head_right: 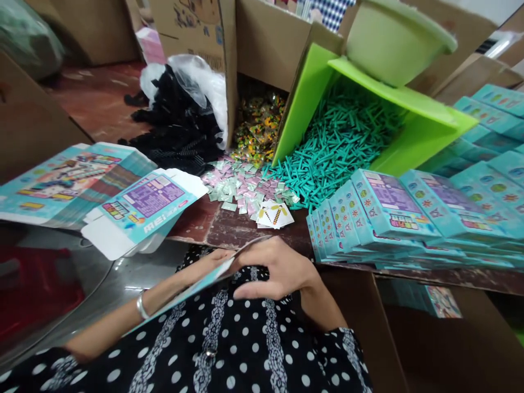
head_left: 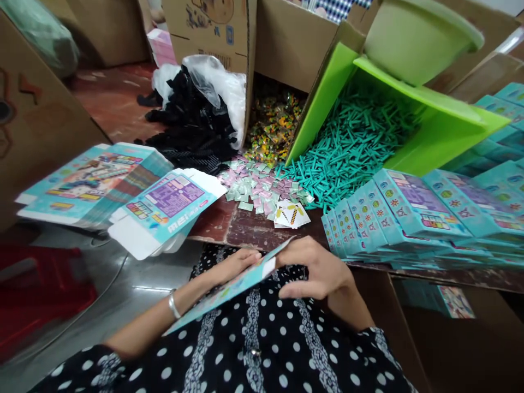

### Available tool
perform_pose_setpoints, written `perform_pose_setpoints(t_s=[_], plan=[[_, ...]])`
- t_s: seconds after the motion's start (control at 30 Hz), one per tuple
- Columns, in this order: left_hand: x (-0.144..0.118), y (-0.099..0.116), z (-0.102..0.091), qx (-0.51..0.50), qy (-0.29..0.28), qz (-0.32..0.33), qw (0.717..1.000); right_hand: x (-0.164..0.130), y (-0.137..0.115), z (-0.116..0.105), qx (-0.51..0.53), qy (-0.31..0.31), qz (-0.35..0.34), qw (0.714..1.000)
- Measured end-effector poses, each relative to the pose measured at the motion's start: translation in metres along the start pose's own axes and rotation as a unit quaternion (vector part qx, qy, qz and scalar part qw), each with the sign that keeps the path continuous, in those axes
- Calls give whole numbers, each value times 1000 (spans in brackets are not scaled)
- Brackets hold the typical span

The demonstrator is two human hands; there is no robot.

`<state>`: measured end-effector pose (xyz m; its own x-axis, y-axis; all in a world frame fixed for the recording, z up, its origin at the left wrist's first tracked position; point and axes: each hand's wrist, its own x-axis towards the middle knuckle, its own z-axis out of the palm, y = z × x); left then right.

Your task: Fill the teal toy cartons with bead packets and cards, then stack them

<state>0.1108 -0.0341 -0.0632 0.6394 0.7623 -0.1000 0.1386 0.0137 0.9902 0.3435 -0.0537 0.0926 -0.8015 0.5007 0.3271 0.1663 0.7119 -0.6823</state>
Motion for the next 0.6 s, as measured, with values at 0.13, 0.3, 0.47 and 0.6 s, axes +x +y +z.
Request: perform_pose_setpoints(t_s=[0.13,0.3,0.47,0.6], plan=[[-2,16,-8,14,-22,4,1000,5,9,14,-10,-65,-25,998],[-34,76,-60,82,-24,64,994,8,25,7,-2,-67,40,997],[-40,99,-64,107,-9,87,990,17,39,0,42,-74,107,991],[-27,74,-50,132,120,89,980,19,48,14,75,-36,176,981]])
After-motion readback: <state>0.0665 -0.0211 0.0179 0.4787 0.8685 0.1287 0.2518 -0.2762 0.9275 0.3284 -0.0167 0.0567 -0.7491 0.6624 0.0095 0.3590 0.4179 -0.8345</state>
